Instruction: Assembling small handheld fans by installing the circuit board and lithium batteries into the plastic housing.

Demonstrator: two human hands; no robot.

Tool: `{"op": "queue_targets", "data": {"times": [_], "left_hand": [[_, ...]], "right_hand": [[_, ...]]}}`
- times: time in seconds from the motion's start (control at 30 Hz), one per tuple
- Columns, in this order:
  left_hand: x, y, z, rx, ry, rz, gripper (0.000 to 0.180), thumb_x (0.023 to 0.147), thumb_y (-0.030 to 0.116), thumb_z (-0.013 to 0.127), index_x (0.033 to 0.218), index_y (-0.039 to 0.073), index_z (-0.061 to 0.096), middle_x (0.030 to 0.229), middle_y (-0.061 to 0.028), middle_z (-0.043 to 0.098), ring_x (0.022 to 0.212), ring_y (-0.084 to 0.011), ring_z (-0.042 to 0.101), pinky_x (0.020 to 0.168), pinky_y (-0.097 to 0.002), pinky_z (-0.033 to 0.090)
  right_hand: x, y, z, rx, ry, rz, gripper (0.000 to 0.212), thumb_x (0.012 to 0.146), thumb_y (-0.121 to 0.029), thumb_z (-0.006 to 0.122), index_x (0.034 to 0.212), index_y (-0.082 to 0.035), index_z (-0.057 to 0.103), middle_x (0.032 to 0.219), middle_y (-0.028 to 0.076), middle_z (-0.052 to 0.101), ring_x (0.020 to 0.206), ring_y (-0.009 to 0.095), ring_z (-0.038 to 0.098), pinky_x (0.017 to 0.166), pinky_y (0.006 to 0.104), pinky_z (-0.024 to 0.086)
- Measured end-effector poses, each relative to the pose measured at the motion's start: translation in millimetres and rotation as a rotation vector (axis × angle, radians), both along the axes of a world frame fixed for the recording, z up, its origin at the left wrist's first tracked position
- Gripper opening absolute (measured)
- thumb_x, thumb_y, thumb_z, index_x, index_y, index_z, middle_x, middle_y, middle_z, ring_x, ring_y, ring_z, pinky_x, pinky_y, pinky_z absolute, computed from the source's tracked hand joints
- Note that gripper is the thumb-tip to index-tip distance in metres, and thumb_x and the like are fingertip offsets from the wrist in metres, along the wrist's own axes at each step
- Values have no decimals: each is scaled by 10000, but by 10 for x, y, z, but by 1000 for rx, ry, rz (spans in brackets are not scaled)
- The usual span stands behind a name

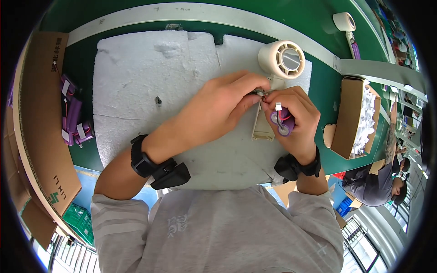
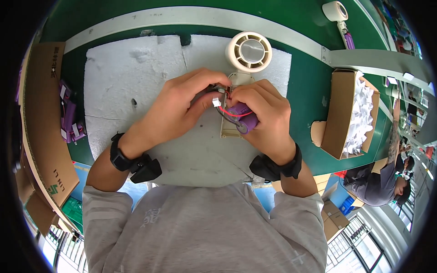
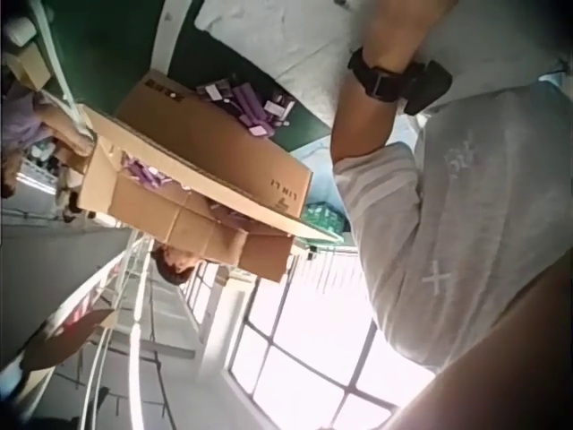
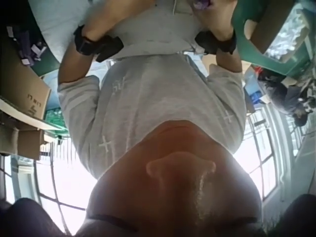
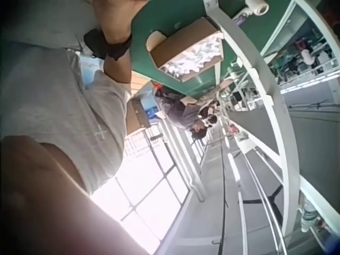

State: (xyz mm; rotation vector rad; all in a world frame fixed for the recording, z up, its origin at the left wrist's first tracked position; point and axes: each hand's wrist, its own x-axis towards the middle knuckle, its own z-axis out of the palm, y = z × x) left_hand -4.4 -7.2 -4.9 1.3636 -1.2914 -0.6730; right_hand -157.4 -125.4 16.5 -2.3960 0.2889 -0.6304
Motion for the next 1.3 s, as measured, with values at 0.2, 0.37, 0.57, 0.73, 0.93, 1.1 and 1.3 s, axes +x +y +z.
{"op": "queue_targets", "data": {"times": [0.2, 0.37, 0.57, 0.73, 0.93, 1.1, 1.3], "left_hand": [[39, 18, 53, 100, 119, 0, 350, 763, -130, 596, 1067, 43, 616, 984, -98, 639, 836, -250, 640, 715, -314, 522], [51, -3, -34, -11, -43, -8, 370, 707, -152, 580, 1013, 44, 646, 960, -91, 645, 834, -221, 643, 692, -297, 516], [60, 47, -70, 0, -161, -34, 335, 677, -145, 608, 955, 40, 635, 988, -86, 610, 851, -170, 608, 678, -270, 486], [-5, 31, 73, 84, 171, -66, 273, 701, -123, 645, 920, 34, 601, 941, -50, 577, 825, -134, 578, 674, -252, 464], [32, 80, 73, 116, 234, -103, 198, 772, -61, 683, 902, 29, 563, 855, -5, 549, 757, -71, 525, 641, -215, 428], [53, 78, 88, 191, 296, -136, 187, 794, -40, 699, 882, 32, 552, 825, 4, 538, 749, -46, 495, 623, -202, 413], [58, 92, 83, 234, 356, -134, 186, 801, -28, 706, 872, 37, 547, 812, 14, 534, 725, -40, 479, 594, -200, 398]], "right_hand": [[-12, 7, -19, -23, 42, 3, 268, 644, 74, 754, 835, -23, 593, 846, 90, 678, 749, 241, 611, 649, 302, 494], [-1, 46, 1, -33, 58, -26, 285, 619, 71, 748, 844, -28, 604, 839, 76, 675, 760, 244, 608, 647, 304, 493], [10, 65, 11, -77, 93, -50, 294, 600, 70, 733, 848, -41, 619, 801, 70, 655, 745, 246, 600, 634, 306, 489], [51, 99, 44, -46, 64, -52, 295, 600, 67, 734, 850, -42, 623, 794, 66, 643, 734, 246, 593, 624, 307, 485], [37, 156, 62, -42, 85, 20, 291, 609, 74, 731, 849, -31, 605, 826, 86, 643, 720, 234, 593, 623, 299, 482], [-24, 101, 76, 158, 63, 40, 250, 679, 63, 737, 841, -15, 564, 871, 121, 639, 717, 203, 596, 635, 297, 480], [-115, 30, 35, 268, -78, -17, 253, 695, -20, 801, 821, -23, 582, 887, 97, 643, 713, 153, 594, 589, 266, 468]]}}
